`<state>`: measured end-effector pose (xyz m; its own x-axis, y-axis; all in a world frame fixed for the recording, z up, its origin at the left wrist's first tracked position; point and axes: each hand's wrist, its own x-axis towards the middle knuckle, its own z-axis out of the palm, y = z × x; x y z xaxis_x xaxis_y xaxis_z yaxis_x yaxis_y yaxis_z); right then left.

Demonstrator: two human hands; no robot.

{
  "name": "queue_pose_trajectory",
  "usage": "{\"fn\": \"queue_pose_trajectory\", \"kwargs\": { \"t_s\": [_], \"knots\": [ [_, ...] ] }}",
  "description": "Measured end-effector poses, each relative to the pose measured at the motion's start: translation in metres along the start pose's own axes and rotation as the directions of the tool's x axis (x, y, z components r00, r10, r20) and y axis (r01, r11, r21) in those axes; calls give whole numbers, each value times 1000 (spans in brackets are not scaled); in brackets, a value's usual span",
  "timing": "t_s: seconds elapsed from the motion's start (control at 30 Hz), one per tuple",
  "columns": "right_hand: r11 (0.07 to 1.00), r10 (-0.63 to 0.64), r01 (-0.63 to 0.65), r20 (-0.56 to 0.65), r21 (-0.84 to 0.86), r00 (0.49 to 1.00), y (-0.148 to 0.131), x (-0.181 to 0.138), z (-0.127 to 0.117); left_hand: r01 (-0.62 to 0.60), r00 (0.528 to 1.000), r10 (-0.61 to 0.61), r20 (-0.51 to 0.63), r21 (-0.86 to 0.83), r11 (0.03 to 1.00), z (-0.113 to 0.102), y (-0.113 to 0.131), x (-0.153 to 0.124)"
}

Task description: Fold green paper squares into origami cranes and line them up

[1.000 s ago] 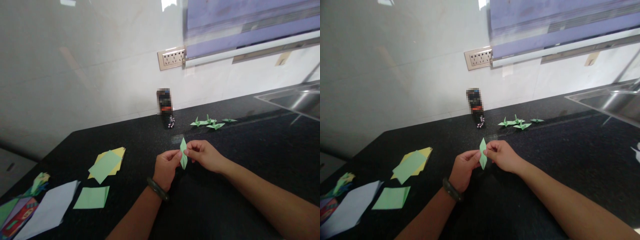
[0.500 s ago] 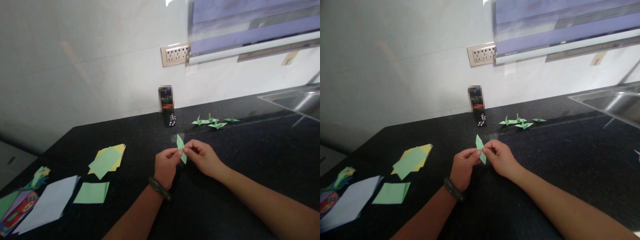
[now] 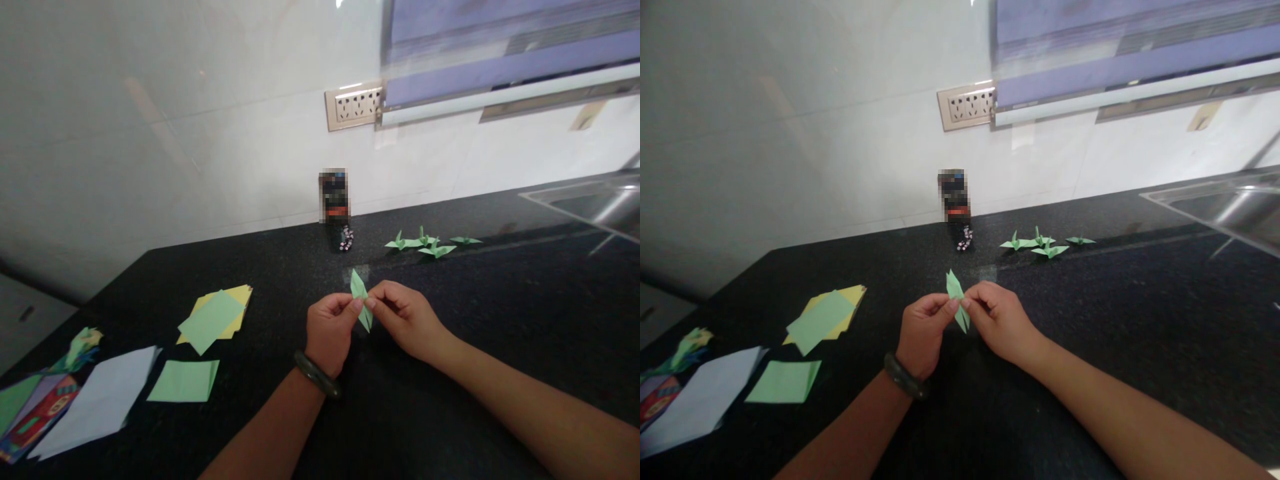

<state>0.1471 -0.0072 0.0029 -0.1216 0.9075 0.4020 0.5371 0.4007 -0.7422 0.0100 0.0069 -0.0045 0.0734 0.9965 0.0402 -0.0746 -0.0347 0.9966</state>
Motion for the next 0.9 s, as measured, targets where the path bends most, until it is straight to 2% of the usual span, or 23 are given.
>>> {"fn": "queue_pose_trajectory", "kwargs": {
  "t_s": [0.07, 0.17, 0.3, 0.47, 0.57, 0.7, 0.83, 0.9],
  "knots": [
    [999, 5, -5, 11, -34, 1000, 1, 0, 1, 13, 1000, -13, -8, -29, 1000, 1, 0, -1],
    [998, -1, 1, 4, -61, 1000, -1, 0, 1, 42, 998, -39, 46, -66, 997, 4, 1, -2],
    [999, -7, 7, 8, -44, 1000, -2, -1, 0, 12, 997, -10, 80, -26, 1000, 3, -2, -2],
    [997, 68, -69, 15, 35, 998, 3, 0, 1, 51, 999, -50, 21, -23, 998, 0, -6, 2],
    [980, 125, -121, -20, 156, 992, 3, 1, 2, 71, 996, -71, 45, -5, 997, 0, 0, 0],
    [938, 201, -192, 1, 289, 980, 0, 2, 1, 90, 994, -92, 63, 29, 996, 1, 7, -3],
    [907, 256, -238, -5, 348, 967, 1, 4, -1, 150, 973, -127, 191, -109, 983, 3, 4, -3],
    [898, 277, -248, -30, 363, 960, 3, 4, -1, 173, 967, -137, 215, -158, 972, 3, 2, -2]
  ]
}}
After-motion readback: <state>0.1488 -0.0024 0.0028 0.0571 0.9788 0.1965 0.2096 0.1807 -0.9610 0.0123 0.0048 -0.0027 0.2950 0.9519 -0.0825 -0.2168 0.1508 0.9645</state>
